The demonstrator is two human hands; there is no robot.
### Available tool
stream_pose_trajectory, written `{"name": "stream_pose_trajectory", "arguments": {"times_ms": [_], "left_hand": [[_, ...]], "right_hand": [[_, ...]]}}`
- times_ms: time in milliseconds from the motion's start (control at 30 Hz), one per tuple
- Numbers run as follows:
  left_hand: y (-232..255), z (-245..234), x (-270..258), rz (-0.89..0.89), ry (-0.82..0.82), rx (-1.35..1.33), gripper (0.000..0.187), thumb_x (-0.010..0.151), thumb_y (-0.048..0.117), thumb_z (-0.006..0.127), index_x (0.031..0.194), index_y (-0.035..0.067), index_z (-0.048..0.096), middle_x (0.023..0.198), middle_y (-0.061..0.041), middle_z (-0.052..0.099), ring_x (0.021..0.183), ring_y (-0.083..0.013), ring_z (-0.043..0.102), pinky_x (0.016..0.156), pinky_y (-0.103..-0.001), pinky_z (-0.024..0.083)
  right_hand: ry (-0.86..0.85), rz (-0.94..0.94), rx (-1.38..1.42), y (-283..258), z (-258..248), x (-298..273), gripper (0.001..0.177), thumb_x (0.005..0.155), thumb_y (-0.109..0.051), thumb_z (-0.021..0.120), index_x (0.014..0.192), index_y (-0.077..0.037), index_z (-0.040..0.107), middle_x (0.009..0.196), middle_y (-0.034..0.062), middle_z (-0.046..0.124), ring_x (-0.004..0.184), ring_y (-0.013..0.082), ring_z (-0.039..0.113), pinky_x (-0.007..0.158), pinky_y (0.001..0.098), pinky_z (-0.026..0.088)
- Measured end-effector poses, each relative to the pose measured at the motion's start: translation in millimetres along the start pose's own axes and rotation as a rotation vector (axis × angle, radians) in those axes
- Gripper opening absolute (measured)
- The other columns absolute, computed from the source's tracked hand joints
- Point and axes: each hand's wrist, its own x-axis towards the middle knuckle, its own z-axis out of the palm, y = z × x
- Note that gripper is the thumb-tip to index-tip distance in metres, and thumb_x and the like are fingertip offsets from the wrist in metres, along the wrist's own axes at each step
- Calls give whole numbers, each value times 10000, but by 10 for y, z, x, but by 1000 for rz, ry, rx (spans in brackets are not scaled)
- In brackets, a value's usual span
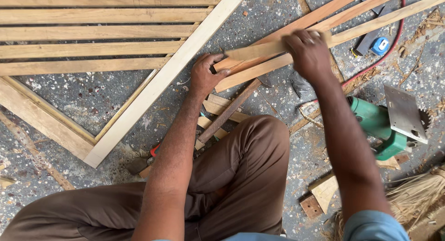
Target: The person marks wooden slats with a pencil and then cuts them using a circular saw while sitting on the floor.
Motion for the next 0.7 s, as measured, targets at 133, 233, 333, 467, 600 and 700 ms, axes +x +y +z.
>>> {"name": "stream_pose_trajectory", "arguments": {"times_ms": [133, 233, 333, 467, 600, 700], "left_hand": [[32, -44, 51, -32, -49, 35, 563, 767, 258, 933, 1243, 82, 690, 1214, -120, 704, 1172, -254, 659, 1018, -401, 551], [62, -90, 75, -83, -79, -1, 528, 778, 245, 927, 1230, 83, 707, 1227, -119, 704, 1165, -256, 668, 999, -400, 562], [175, -138, 211, -174, -130, 7, 498, 778, 228, 922, 1202, 73, 712, 1187, -111, 716, 1115, -247, 691, 985, -401, 566], [427, -241, 198, -163, -26, 9, 441, 735, 145, 916, 1107, 40, 703, 1065, -113, 744, 979, -233, 721, 888, -385, 592], [722, -396, 0, -69, 61, -55, 343, 778, 93, 881, 1042, 65, 665, 1019, -91, 740, 898, -183, 733, 788, -318, 620], [871, -543, -318, 162, 178, 31, 253, 819, 1, 831, 971, 53, 636, 980, -93, 709, 863, -185, 726, 689, -300, 616]], "right_hand": [[121, 224, 103, -364, -210, -1120, 277, 985, -92, 758, 1257, -122, 710, 1177, 103, 707, 1114, 295, 638, 940, 475, 467], [14, 477, 265, -753, -155, -1930, 262, 986, -72, 749, 1234, -142, 700, 1111, 65, 697, 1053, 279, 624, 932, 453, 457], [62, 585, 229, -1136, -80, -2476, 466, 827, -5, 721, 1270, -152, 715, 1231, 123, 685, 1131, 322, 626, 985, 495, 446], [33, 645, 209, -1341, -64, -2540, 487, 811, 2, 728, 1272, -153, 710, 1244, 119, 690, 1190, 362, 619, 1054, 515, 457], [159, 671, 380, -1341, -353, -2222, 452, 855, -96, 751, 1295, -167, 677, 1334, 159, 651, 1209, 369, 631, 1001, 469, 527], [251, 907, 629, -1377, -604, -1913, 387, 927, -174, 724, 1307, -120, 672, 1361, 156, 658, 1230, 322, 645, 819, 460, 568]]}}
